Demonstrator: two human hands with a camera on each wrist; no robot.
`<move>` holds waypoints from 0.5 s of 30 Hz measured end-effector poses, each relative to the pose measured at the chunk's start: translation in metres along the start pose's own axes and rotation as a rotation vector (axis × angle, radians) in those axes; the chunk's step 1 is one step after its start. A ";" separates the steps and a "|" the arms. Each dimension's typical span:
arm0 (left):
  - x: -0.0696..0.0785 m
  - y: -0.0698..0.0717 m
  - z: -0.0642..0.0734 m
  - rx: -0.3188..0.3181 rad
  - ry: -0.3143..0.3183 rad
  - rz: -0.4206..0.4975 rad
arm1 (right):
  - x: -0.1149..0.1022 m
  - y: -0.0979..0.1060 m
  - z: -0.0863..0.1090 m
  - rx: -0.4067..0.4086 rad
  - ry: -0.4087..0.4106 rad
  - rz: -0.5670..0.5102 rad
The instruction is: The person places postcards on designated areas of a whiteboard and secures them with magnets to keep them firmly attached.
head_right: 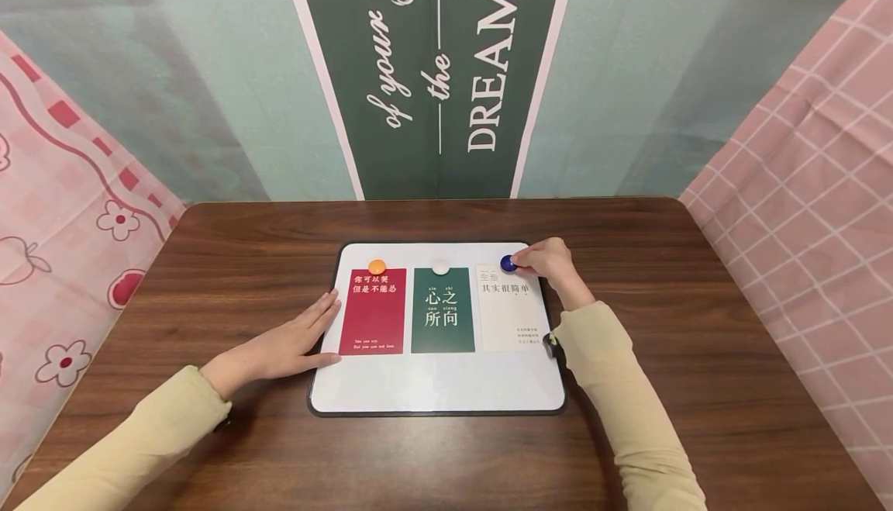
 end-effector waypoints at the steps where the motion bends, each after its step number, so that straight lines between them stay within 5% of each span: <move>1: 0.000 0.000 0.000 0.002 -0.003 0.001 | -0.001 0.000 0.000 -0.003 0.004 0.002; 15: 0.001 0.002 -0.003 -0.010 0.012 0.010 | -0.005 -0.004 -0.008 -0.014 0.021 0.054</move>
Point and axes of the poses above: each hand's wrist, its own z-axis away from the middle knuckle, its own y-axis out of the back of the hand, x = y × z, the point moved 5 cm from there along -z, towards the middle knuckle, and after that the axes turned 7 degrees about -y, right-handed, at the moved point
